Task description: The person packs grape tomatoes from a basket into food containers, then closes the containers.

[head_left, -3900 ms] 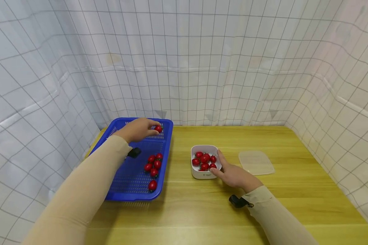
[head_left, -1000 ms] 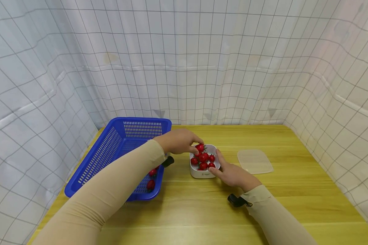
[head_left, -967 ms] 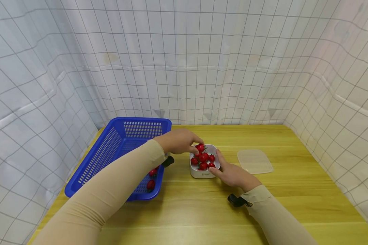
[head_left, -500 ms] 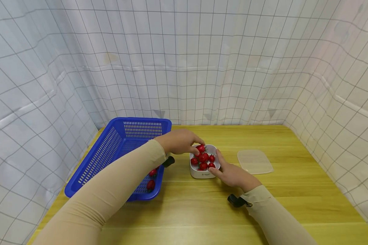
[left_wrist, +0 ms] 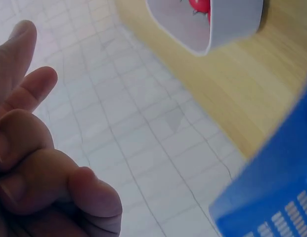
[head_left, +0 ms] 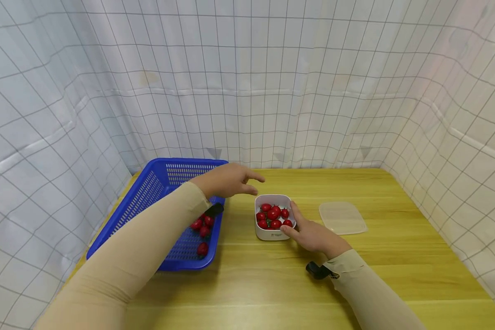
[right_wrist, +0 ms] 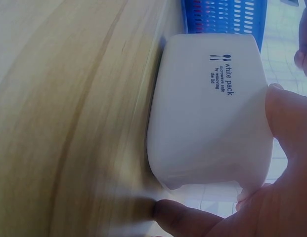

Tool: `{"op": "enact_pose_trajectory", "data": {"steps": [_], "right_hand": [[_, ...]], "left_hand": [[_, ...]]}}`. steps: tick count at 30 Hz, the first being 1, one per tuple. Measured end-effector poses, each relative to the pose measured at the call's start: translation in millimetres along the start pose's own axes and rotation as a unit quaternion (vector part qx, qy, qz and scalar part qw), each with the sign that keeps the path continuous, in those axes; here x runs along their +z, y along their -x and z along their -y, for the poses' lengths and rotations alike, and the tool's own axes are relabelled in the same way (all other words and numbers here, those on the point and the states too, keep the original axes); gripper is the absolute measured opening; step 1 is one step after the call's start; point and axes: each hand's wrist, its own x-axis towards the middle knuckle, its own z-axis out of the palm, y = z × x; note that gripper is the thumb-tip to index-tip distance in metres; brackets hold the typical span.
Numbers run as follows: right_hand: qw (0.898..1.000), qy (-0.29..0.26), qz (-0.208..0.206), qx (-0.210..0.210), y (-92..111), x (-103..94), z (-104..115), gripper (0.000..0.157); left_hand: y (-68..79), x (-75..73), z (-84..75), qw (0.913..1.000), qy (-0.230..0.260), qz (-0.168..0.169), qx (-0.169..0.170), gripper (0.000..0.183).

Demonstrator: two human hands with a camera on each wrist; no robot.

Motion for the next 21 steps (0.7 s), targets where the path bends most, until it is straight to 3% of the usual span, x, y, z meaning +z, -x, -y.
{"op": "enact_pose_trajectory", "data": {"steps": [5, 10, 15, 21], "right_hand": [[1.000, 0.011, -0.002, -0.002, -2, 1.8, 1, 0.098], [1.000, 0.008, 0.000, -0.001, -1, 1.5, 2, 0.098], [1.000, 0.009, 0.002, 0.005, 0, -0.1, 3, 0.098], [1.000, 0.007, 0.004, 0.004, -2, 1.2, 2, 0.099]], "left_hand": [[21.7, -12.7, 30.8, 0.9981, 0.047, -0.024, -0.031, 0.047], [44.4, -14.4, 64.9, 0.9962, 0.052, -0.034, -0.061, 0.043], [65.5, -1.6, 99.4, 0.9949, 0.063, -0.019, -0.076, 0.042], [79.0, 19.1, 125.3, 0.9928, 0.074, 0.037, -0.086, 0.041]]}}
